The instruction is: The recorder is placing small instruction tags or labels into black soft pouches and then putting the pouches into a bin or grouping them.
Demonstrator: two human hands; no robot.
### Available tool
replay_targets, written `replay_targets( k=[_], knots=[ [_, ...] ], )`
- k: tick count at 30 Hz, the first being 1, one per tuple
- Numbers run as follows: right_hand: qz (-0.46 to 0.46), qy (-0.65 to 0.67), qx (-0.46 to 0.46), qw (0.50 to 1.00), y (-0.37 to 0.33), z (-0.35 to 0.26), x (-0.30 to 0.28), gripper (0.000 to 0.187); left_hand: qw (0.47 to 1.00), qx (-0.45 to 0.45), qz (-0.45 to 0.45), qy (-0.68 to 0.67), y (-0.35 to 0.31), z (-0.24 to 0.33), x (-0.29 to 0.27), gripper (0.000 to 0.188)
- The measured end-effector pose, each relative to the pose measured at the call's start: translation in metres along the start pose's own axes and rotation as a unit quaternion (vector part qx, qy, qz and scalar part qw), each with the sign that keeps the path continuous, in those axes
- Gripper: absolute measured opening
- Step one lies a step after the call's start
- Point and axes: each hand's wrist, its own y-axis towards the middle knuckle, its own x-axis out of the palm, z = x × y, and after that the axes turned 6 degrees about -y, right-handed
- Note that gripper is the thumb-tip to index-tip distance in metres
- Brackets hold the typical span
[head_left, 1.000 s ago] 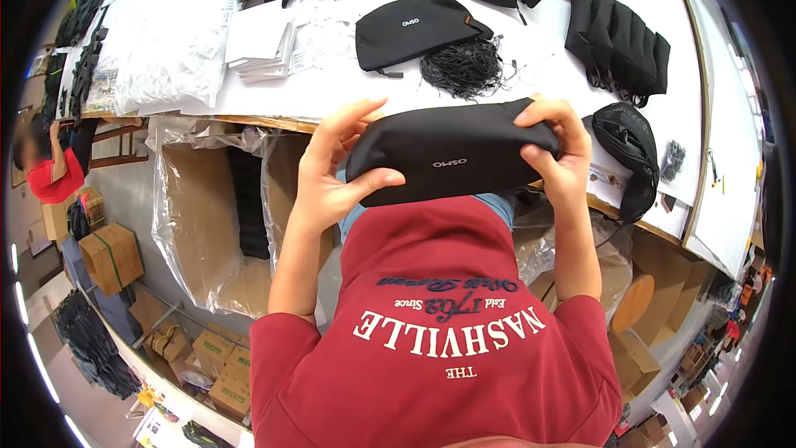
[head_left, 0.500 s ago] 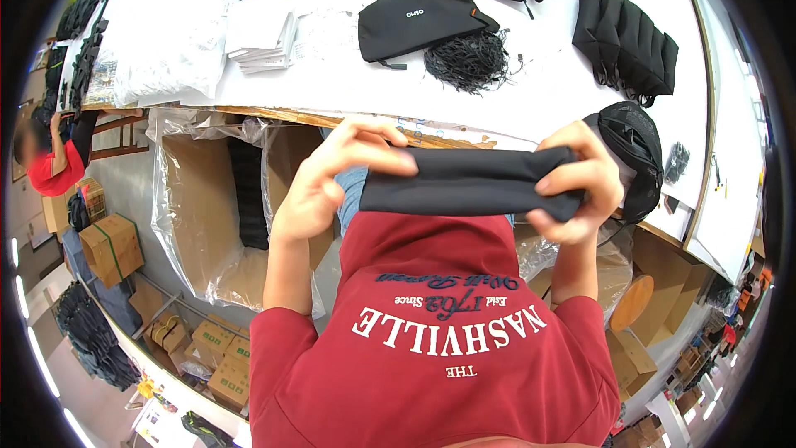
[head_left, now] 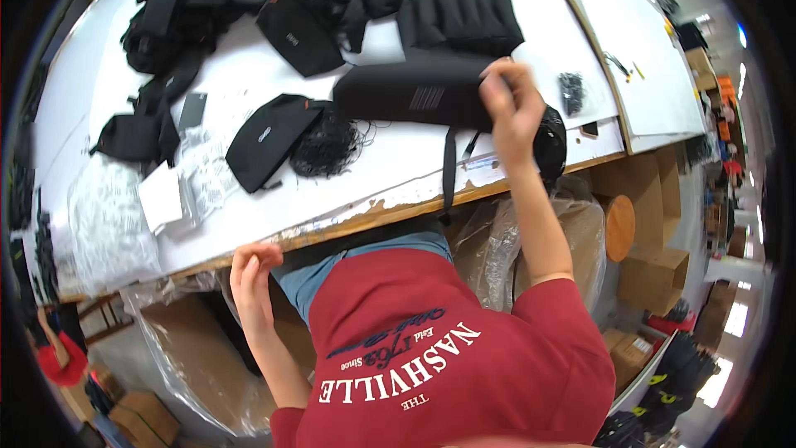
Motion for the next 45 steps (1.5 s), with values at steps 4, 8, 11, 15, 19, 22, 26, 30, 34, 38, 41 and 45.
replay_targets(
  k=[4, 8, 11, 15, 19, 22, 26, 30, 34, 38, 41, 45],
  knots=[
    [0.279, -0.06, 0.004, 0.958, 0.08, 0.067, -0.048, 0.019, 0.999, -0.04, -0.021, -0.023, -0.004, -0.013, -0.015, 0.014],
    [0.32, -0.214, 0.108, 0.916, 0.132, 0.169, -0.092, 0.027, 0.998, -0.049, -0.027, -0.023, 0.002, -0.016, -0.006, 0.01],
    [0.147, -0.371, 0.09, 0.912, 0.123, 0.232, -0.091, 0.021, 0.994, -0.079, -0.076, -0.027, 0.004, -0.021, -0.003, 0.009],
    [-0.002, -0.332, 0.186, 0.925, 0.118, 0.265, -0.081, 0.03, 0.98, -0.125, -0.134, 0.074, 0.002, -0.019, 0.004, 0.011],
    [0.024, -0.419, 0.134, 0.898, 0.123, 0.256, -0.096, 0.024, 0.982, -0.052, -0.074, 0.163, 0.015, -0.017, 0.002, 0.01],
    [0.049, -0.393, 0.024, 0.918, 0.117, 0.186, -0.056, 0.02, 0.924, 0.139, 0.088, 0.346, 0.036, -0.023, -0.02, 0.017],
    [-0.236, -0.297, 0.082, 0.922, 0.066, 0.114, 0.015, 0.019, 0.738, 0.332, 0.237, 0.538, 0.083, -0.012, -0.051, 0.038],
    [-0.28, -0.38, 0.116, 0.874, 0.023, 0.121, 0.086, 0.033, 0.639, 0.23, 0.288, 0.675, 0.112, -0.013, -0.102, 0.058],
    [-0.26, -0.418, 0.094, 0.866, 0.006, 0.116, 0.119, 0.028, 0.624, 0.231, 0.281, 0.691, 0.106, -0.004, -0.118, 0.052],
    [-0.233, -0.445, 0.084, 0.86, 0.0, 0.126, 0.127, 0.018, 0.633, 0.234, 0.294, 0.677, 0.102, 0.019, -0.102, 0.031],
    [-0.309, -0.36, 0.084, 0.877, 0.008, 0.133, 0.109, 0.021, 0.69, 0.258, 0.311, 0.601, 0.105, 0.02, -0.108, 0.023],
    [-0.252, -0.085, 0.123, 0.956, 0.023, 0.105, 0.091, 0.017, 0.709, 0.268, 0.362, 0.543, 0.098, 0.029, -0.096, 0.016]
  ],
)
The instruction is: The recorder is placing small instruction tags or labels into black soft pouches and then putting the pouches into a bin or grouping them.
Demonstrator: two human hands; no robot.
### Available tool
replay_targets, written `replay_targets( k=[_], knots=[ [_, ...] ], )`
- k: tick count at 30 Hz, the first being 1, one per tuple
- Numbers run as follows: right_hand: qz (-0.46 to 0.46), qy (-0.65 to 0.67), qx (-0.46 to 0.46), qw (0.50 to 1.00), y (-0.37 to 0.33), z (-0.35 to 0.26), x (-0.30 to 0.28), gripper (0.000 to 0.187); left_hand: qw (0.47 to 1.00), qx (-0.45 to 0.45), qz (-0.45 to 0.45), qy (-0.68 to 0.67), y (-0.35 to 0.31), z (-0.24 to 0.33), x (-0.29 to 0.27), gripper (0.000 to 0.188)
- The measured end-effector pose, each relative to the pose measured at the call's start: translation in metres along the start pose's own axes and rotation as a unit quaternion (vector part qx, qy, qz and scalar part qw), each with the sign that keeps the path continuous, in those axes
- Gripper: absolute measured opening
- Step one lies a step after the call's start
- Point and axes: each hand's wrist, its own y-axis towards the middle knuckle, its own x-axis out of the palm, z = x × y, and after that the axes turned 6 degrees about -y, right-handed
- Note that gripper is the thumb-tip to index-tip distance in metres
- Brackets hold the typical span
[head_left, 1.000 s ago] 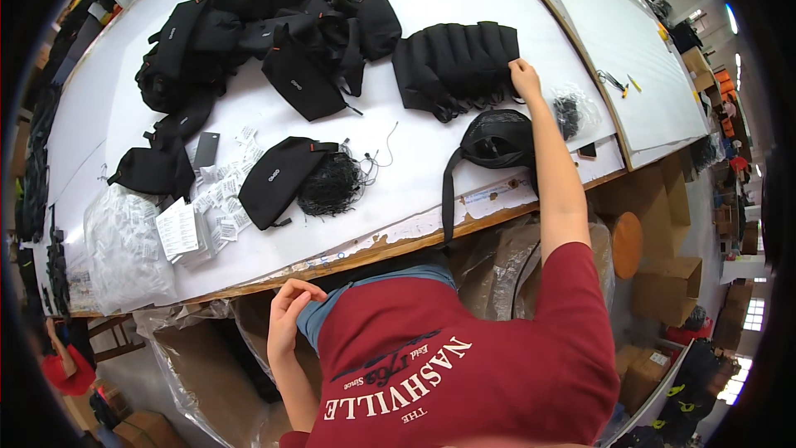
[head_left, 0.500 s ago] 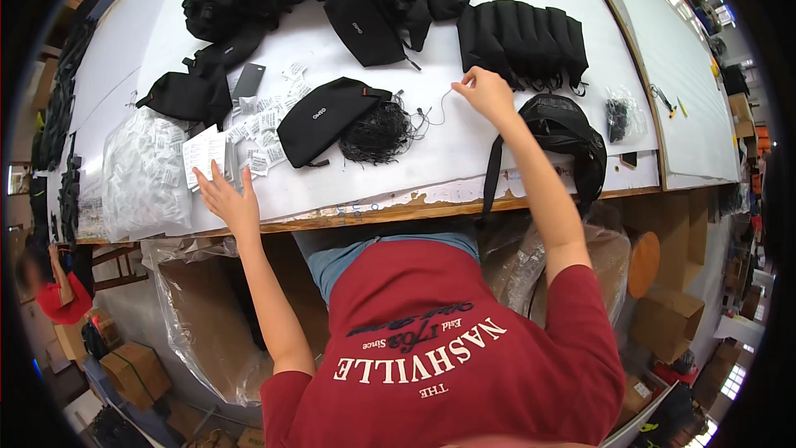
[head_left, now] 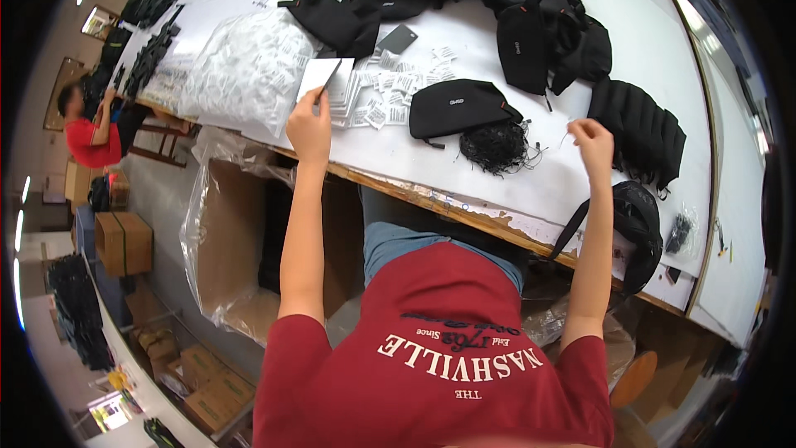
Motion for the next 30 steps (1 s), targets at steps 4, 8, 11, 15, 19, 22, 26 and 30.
replay_targets(
  k=[4, 8, 11, 15, 19, 22, 26, 30],
  knots=[
    [-0.066, 0.412, 0.024, 0.908, -0.012, -0.066, -0.032, 0.009, 0.977, 0.172, 0.09, -0.086, -0.019, 0.021, -0.012, 0.011],
    [-0.139, 0.568, 0.04, 0.81, -0.021, -0.087, -0.04, 0.008, 0.957, 0.095, -0.22, -0.166, -0.08, 0.035, -0.006, 0.013],
    [-0.183, 0.575, 0.04, 0.796, -0.029, -0.098, -0.034, 0.008, 0.934, -0.015, -0.31, -0.176, -0.087, 0.033, 0.004, 0.016],
    [-0.181, 0.519, 0.052, 0.834, -0.047, -0.111, -0.023, 0.01, 0.967, 0.089, -0.213, -0.106, -0.071, 0.037, 0.026, 0.022],
    [-0.169, 0.476, 0.053, 0.861, -0.06, -0.107, -0.014, 0.012, 0.898, 0.339, -0.277, -0.042, -0.072, 0.034, 0.027, 0.021],
    [-0.196, 0.471, 0.048, 0.858, -0.065, -0.096, -0.012, 0.011, 0.891, 0.309, -0.325, -0.07, -0.069, 0.04, 0.024, 0.018],
    [-0.302, 0.502, 0.028, 0.81, -0.077, -0.092, -0.006, 0.01, 0.903, 0.297, -0.301, -0.077, -0.06, 0.038, 0.026, 0.015],
    [-0.242, 0.332, 0.043, 0.911, -0.097, -0.12, 0.01, 0.008, 0.942, 0.12, -0.205, -0.236, -0.052, 0.075, 0.01, 0.02]
  ],
)
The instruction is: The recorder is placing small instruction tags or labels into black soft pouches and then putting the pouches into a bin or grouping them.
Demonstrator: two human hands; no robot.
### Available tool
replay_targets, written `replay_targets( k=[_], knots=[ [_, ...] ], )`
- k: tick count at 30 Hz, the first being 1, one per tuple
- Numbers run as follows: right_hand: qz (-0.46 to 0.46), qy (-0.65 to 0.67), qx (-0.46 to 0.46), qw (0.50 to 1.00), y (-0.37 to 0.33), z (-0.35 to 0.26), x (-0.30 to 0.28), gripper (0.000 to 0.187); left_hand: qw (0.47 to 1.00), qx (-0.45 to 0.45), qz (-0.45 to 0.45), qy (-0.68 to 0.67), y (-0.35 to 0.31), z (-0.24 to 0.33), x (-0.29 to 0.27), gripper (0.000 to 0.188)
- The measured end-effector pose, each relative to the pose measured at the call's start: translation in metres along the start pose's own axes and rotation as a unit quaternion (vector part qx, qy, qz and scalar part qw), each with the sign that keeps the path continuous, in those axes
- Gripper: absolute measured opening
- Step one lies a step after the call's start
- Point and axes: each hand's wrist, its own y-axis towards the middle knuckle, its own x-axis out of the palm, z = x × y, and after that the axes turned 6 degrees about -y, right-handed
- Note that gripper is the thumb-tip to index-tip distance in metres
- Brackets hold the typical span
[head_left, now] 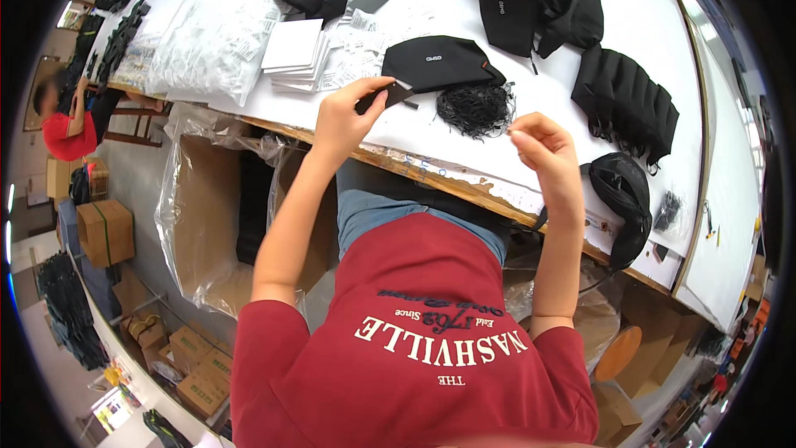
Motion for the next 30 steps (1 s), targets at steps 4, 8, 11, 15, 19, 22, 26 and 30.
replay_targets(
  k=[4, 8, 11, 15, 19, 22, 26, 30],
  knots=[
    [0.083, -0.175, -0.123, 0.973, 0.007, -0.007, 0.036, 0.007, 0.944, -0.162, 0.019, -0.285, -0.004, 0.059, 0.007, 0.025],
    [0.109, -0.306, -0.203, 0.924, 0.008, -0.013, 0.055, 0.01, 0.941, -0.151, -0.037, -0.301, -0.012, 0.078, 0.024, 0.028],
    [0.13, -0.358, -0.226, 0.897, 0.006, -0.014, 0.062, 0.009, 0.944, -0.158, -0.036, -0.287, -0.013, 0.092, 0.027, 0.028],
    [0.148, -0.407, -0.234, 0.871, 0.002, -0.012, 0.062, 0.009, 0.968, -0.126, -0.024, -0.214, -0.015, 0.099, 0.034, 0.028],
    [0.134, -0.167, -0.116, 0.97, 0.004, -0.002, 0.06, 0.013, 0.986, -0.056, 0.008, -0.157, -0.016, 0.102, 0.044, 0.026],
    [-0.006, 0.021, 0.015, 1.0, 0.001, 0.013, 0.034, 0.015, 0.969, -0.1, -0.033, -0.224, -0.018, 0.101, 0.045, 0.02],
    [-0.032, 0.066, 0.053, 0.996, -0.013, 0.03, 0.02, 0.016, 0.901, -0.222, -0.172, -0.331, -0.019, 0.089, 0.05, 0.014],
    [-0.055, 0.109, 0.064, 0.99, -0.019, 0.037, 0.017, 0.018, 0.902, -0.19, -0.217, -0.321, -0.02, 0.086, 0.06, 0.008]
  ],
)
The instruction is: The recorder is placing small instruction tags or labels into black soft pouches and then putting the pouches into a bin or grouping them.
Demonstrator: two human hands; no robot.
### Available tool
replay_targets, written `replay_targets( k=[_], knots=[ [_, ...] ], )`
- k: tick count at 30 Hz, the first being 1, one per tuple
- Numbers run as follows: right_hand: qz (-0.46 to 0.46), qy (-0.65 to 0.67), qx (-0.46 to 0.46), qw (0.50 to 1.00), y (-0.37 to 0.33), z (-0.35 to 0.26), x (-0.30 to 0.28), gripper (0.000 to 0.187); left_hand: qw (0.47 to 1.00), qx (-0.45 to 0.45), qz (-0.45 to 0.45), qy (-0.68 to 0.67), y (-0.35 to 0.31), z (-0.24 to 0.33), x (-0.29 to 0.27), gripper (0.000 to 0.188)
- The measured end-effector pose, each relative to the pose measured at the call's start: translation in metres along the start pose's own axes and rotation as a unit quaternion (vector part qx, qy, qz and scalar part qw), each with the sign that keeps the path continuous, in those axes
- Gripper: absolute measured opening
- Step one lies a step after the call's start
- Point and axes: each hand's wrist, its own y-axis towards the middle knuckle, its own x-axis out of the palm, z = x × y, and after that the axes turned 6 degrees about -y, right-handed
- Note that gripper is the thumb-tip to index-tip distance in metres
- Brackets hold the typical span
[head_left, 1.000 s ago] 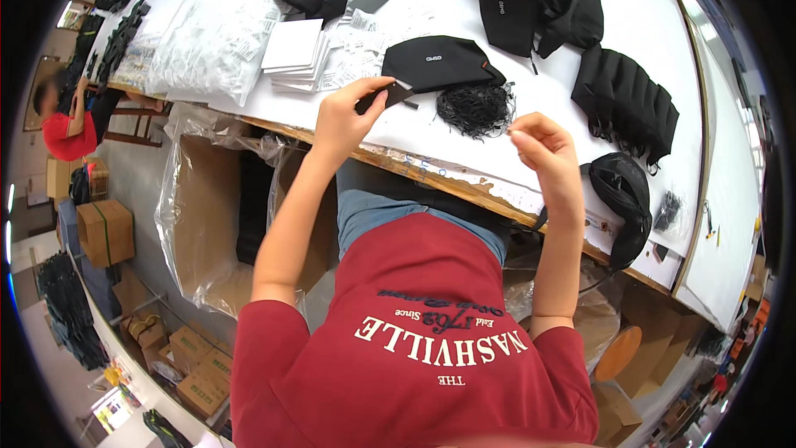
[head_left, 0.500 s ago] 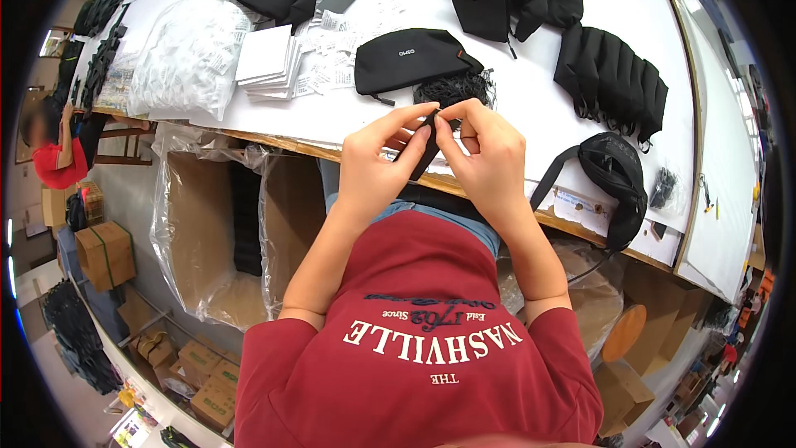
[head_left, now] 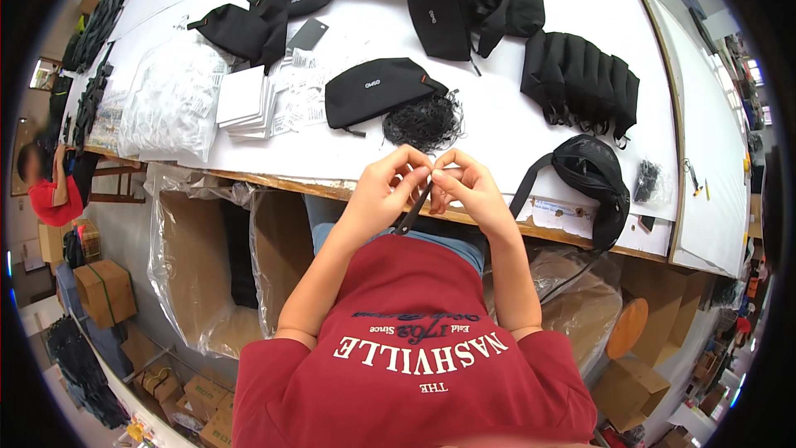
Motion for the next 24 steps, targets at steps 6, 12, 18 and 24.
replay_targets(
  k=[6, 12, 18, 24],
  knots=[
    [0.074, 0.018, -0.056, 0.996, -0.009, 0.0, -0.009, 0.013, 0.999, 0.024, -0.013, -0.03, 0.032, -0.004, 0.01, 0.007],
    [0.123, 0.018, -0.051, 0.991, -0.02, 0.003, -0.016, 0.013, 0.904, 0.248, 0.059, 0.343, 0.127, -0.038, -0.022, 0.016],
    [0.213, 0.073, -0.079, 0.971, -0.03, 0.006, -0.01, 0.012, 0.794, 0.25, 0.063, 0.551, 0.167, -0.062, -0.033, 0.018],
    [0.248, 0.029, -0.129, 0.96, -0.032, 0.005, -0.017, 0.012, 0.882, 0.325, 0.093, 0.329, 0.139, -0.021, -0.034, 0.012]
  ],
)
